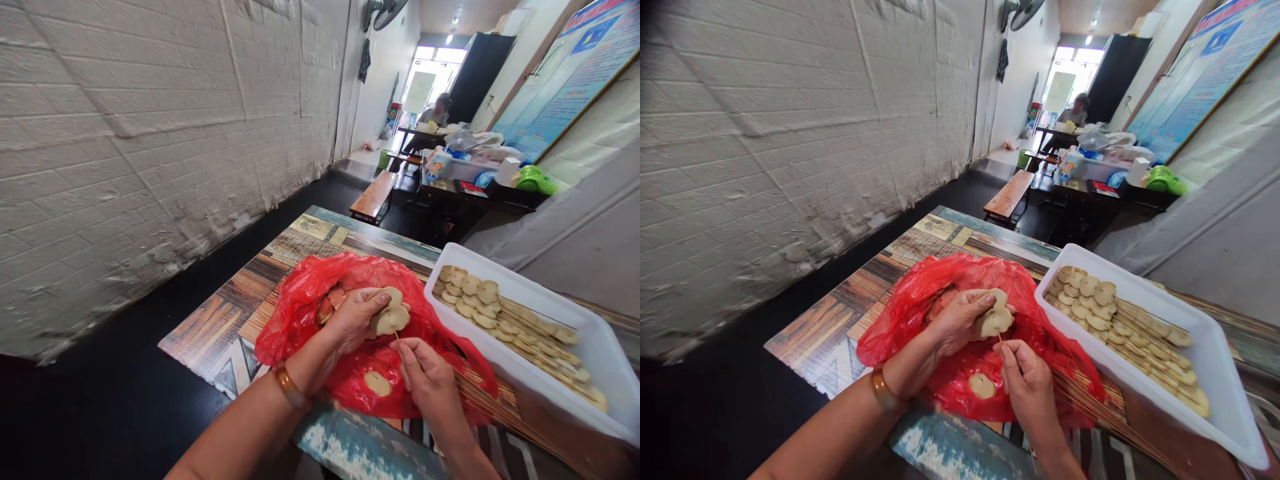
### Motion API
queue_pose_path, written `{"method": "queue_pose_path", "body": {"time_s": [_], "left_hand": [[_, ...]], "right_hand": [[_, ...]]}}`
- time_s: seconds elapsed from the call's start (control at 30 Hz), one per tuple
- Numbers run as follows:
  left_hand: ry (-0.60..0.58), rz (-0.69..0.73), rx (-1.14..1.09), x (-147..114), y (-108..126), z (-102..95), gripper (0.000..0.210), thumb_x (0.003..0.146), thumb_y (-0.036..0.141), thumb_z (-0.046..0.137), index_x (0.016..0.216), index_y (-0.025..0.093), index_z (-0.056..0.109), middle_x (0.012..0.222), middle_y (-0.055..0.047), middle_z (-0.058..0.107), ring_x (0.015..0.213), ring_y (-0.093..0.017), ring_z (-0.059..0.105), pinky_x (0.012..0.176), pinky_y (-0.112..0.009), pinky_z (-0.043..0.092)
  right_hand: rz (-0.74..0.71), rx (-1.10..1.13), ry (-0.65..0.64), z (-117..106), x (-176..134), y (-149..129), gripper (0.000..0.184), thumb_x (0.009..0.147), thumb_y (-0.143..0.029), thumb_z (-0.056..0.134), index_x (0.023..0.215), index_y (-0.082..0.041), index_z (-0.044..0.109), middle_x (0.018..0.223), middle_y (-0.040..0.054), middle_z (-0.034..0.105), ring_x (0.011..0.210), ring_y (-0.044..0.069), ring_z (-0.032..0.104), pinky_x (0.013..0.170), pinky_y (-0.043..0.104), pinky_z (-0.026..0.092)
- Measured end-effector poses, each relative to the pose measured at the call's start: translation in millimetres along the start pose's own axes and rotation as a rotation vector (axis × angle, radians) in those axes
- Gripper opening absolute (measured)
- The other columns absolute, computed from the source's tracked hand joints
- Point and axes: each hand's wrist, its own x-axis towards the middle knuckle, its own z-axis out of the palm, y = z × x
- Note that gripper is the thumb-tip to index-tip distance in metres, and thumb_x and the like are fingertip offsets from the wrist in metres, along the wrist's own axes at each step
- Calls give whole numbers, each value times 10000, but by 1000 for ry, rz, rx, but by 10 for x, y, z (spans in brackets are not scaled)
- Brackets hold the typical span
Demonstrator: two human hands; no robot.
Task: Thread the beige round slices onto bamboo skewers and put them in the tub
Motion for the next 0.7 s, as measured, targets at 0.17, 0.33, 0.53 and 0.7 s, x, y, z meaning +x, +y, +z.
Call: {"method": "queue_pose_path", "body": {"time_s": [0.17,0.33,0.53,0.7], "left_hand": [[-32,-18,-26,-44,57,29,417,691,377,731,1022,141,639,832,-65,702,678,-144,646,616,-216,482],[-117,-14,-23,-31,-61,32,458,647,335,773,1027,114,644,933,-115,700,826,-209,670,766,-294,503],[4,61,-13,10,-108,21,384,672,324,752,970,102,656,913,-126,707,804,-222,686,792,-329,517],[47,114,-21,36,-68,2,368,705,334,722,988,116,633,982,-134,698,815,-229,690,784,-344,537]], "right_hand": [[46,232,12,-14,18,45,326,828,-502,556,882,-181,566,417,-107,361,363,67,265,357,196,185],[95,336,-30,22,36,33,311,842,-493,552,897,-188,535,421,-115,373,355,51,240,345,175,161],[1,77,-31,29,37,4,354,845,-518,512,878,-172,578,456,-89,407,371,70,325,366,188,245],[-116,-160,-1,4,20,34,352,880,-480,449,891,-173,621,481,-64,439,429,114,438,443,221,334]]}}
